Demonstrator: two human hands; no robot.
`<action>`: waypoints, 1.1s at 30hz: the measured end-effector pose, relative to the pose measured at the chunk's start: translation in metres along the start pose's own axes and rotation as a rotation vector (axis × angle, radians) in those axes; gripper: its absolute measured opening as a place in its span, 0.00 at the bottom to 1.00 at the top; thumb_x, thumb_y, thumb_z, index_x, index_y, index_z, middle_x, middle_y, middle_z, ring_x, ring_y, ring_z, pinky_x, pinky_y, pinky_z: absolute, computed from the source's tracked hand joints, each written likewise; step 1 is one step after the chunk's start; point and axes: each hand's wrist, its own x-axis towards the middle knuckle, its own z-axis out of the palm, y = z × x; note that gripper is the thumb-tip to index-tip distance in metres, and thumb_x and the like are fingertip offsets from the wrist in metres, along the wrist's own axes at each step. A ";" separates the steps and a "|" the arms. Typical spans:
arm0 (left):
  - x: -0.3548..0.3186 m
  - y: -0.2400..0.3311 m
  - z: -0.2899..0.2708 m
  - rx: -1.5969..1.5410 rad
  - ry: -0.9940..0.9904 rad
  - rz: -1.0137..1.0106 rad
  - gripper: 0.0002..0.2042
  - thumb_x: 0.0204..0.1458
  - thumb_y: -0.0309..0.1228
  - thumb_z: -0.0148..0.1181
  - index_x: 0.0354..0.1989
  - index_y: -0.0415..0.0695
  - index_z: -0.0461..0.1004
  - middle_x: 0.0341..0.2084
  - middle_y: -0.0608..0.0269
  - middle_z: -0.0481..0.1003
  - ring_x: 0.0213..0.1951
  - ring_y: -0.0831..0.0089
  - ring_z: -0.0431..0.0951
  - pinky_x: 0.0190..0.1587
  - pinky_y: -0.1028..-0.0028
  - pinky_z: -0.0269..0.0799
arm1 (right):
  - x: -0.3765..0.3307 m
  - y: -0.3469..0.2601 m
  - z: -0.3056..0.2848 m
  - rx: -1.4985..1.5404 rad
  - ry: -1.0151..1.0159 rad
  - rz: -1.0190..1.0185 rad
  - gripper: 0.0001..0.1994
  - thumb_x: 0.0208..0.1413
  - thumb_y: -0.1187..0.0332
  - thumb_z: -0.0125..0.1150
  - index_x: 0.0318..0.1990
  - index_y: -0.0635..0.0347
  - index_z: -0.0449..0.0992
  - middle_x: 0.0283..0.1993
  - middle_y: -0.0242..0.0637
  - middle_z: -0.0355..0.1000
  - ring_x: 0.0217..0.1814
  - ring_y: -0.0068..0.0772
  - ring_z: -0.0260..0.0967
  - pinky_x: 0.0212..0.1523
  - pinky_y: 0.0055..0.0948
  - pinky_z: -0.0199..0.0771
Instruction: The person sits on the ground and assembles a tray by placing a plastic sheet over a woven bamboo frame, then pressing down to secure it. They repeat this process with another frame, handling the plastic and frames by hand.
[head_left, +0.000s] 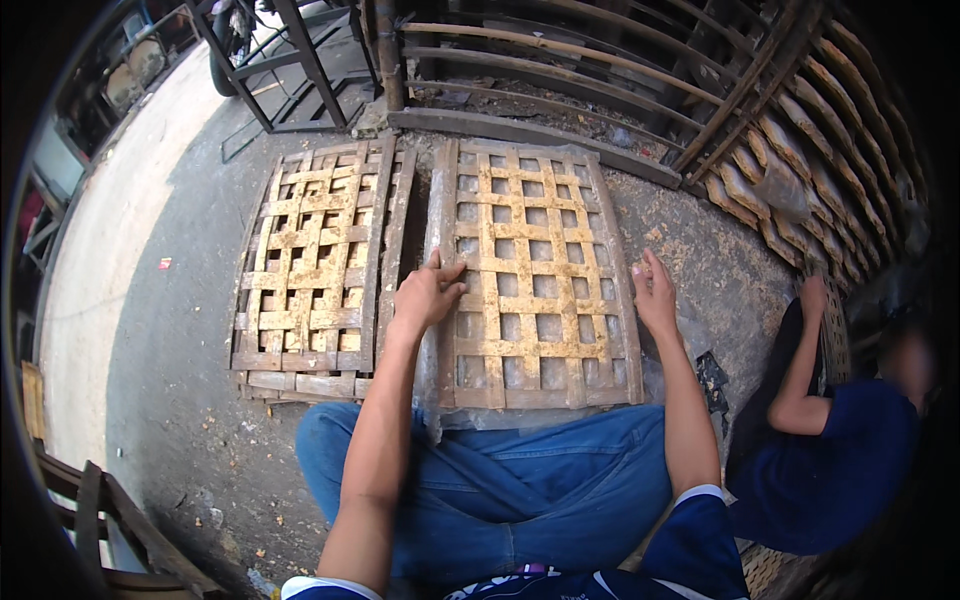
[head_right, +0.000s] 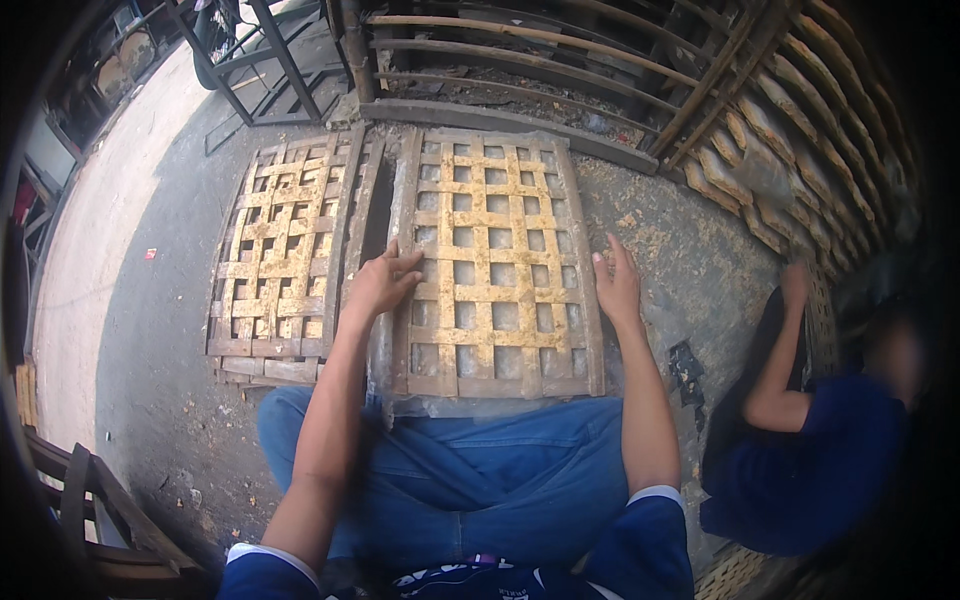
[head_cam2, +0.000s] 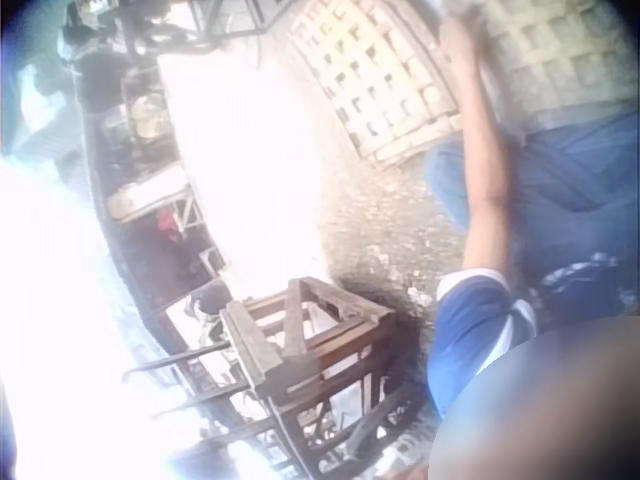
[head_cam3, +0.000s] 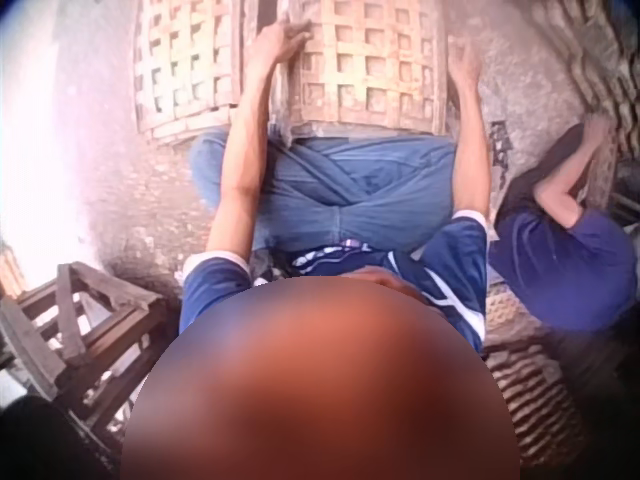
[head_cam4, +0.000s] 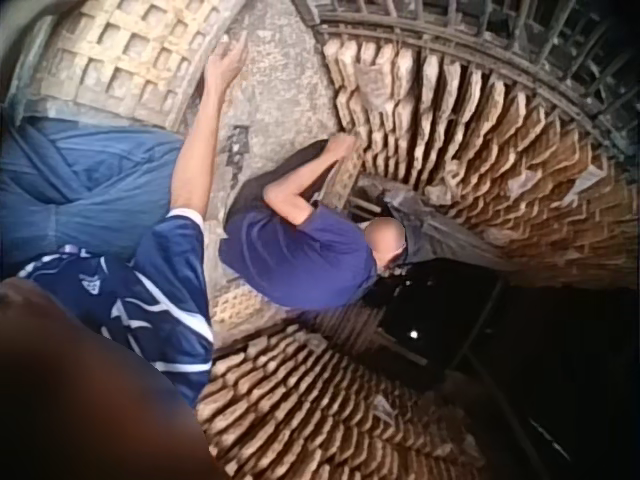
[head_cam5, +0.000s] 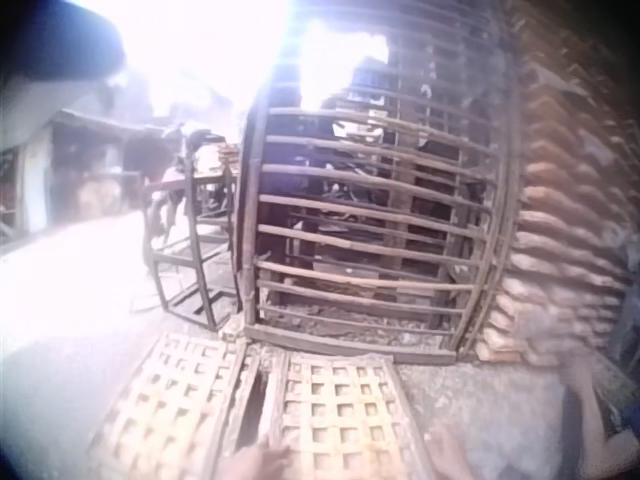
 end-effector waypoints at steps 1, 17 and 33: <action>0.000 -0.002 0.000 0.022 0.001 0.010 0.20 0.55 0.48 0.65 0.58 0.70 0.77 0.69 0.53 0.61 0.55 0.50 0.78 0.57 0.60 0.75 | -0.002 -0.013 0.003 -0.020 -0.026 -0.151 0.26 0.66 0.59 0.54 0.69 0.58 0.64 0.68 0.50 0.66 0.70 0.49 0.63 0.69 0.41 0.62; 0.000 0.004 0.001 -0.016 0.013 0.011 0.22 0.53 0.45 0.67 0.58 0.68 0.78 0.69 0.50 0.61 0.56 0.49 0.77 0.59 0.59 0.73 | 0.011 0.013 -0.001 -0.119 -0.093 -0.021 0.33 0.68 0.50 0.49 0.72 0.63 0.57 0.75 0.56 0.54 0.77 0.58 0.50 0.74 0.42 0.52; 0.003 0.001 0.002 -0.067 0.000 0.038 0.21 0.53 0.43 0.66 0.58 0.65 0.78 0.68 0.47 0.61 0.51 0.50 0.80 0.56 0.61 0.75 | 0.027 0.010 0.020 -0.085 -0.276 0.475 0.40 0.66 0.41 0.46 0.76 0.57 0.49 0.66 0.57 0.66 0.70 0.58 0.62 0.69 0.48 0.60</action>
